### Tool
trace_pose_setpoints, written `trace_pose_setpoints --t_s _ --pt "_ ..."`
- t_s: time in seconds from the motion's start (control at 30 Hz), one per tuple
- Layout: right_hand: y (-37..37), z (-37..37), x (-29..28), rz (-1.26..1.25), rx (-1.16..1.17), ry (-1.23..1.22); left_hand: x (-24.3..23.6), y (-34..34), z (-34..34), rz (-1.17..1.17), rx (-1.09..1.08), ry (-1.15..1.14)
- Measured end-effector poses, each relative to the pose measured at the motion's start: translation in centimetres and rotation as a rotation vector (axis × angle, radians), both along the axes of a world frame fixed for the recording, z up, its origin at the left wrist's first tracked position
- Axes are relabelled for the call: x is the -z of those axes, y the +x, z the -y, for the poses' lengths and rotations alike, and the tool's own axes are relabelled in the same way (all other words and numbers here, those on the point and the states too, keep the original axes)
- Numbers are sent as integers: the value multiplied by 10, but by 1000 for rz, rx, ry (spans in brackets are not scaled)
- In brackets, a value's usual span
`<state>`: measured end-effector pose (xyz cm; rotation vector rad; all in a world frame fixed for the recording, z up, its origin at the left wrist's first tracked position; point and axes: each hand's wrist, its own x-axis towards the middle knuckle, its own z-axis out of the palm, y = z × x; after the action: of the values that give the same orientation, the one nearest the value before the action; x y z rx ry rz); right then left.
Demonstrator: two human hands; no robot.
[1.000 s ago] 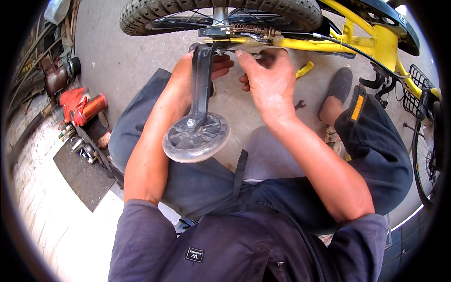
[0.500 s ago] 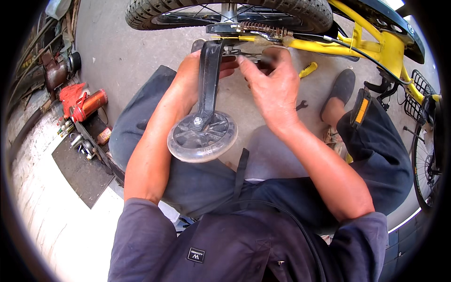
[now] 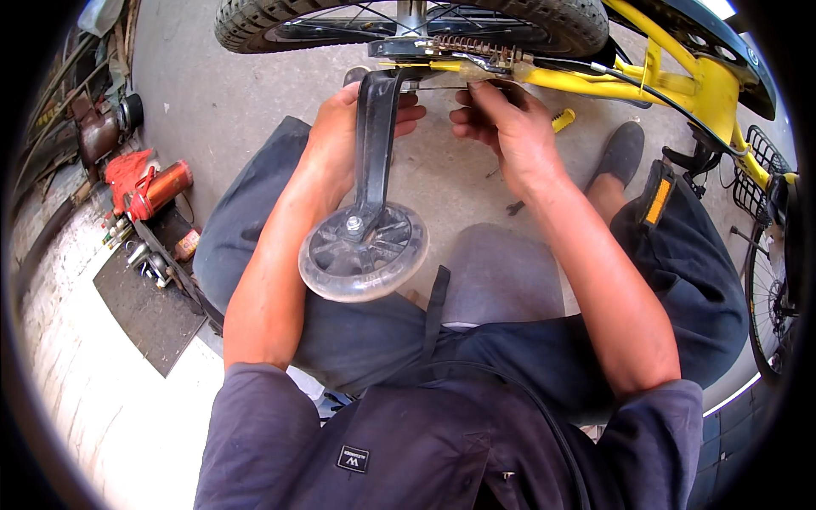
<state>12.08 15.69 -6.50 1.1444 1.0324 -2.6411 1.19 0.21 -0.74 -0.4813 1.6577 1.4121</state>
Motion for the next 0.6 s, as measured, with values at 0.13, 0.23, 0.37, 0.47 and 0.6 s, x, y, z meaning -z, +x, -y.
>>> trace_pose_setpoints --t_s 0.13,0.23,0.37,0.47,0.6 --pt "1 0 11 -42 35 -149 1 2 0 -117 41 -9" --pt "2 -2 15 -58 37 -212 5 1 5 -153 56 -3" --pt "1 -2 24 -51 44 -260 6 1 6 -179 60 -45" --pt "0 -2 25 -33 26 -279 9 2 7 -208 65 -76" --pt "2 -5 25 -39 13 -280 10 2 8 -192 45 -64"
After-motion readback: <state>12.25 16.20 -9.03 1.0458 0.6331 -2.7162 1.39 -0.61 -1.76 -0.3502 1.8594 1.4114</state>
